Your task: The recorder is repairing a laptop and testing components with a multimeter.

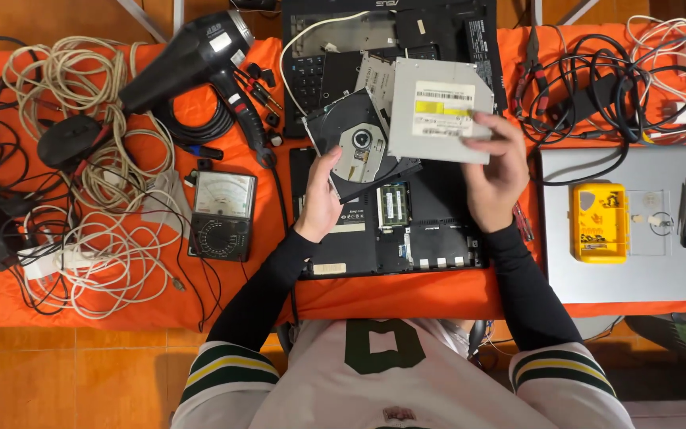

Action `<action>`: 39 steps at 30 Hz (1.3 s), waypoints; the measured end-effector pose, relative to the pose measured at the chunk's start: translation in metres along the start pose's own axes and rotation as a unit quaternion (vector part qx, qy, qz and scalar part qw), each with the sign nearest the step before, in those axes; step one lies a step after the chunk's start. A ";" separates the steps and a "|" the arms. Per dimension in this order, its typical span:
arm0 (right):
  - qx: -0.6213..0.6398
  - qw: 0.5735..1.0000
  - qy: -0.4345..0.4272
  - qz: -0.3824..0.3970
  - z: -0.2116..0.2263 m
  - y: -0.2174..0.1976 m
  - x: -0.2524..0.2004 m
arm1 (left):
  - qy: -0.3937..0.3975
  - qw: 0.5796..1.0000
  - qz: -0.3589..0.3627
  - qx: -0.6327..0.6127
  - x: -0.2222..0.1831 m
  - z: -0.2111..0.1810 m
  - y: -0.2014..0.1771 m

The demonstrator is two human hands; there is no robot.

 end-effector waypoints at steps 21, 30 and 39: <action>-0.088 0.980 -0.119 0.136 0.033 0.036 -0.010 | 0.024 0.964 0.058 0.260 -0.011 -0.012 0.059; -0.090 0.987 -0.066 0.114 0.021 0.030 -0.004 | 0.026 0.967 0.059 0.247 -0.013 -0.013 0.067; -0.051 0.979 -0.023 0.196 0.013 0.043 -0.009 | 0.059 0.969 0.058 0.235 -0.013 -0.017 0.065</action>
Point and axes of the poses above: each hand's wrist, its own x-axis towards the middle knuckle, its own y-axis out of the palm, z = x × y, the point moved 9 cm from there along x, towards the middle knuckle, and after that the axes turned 12 degrees about -x, right-handed, at the moved point
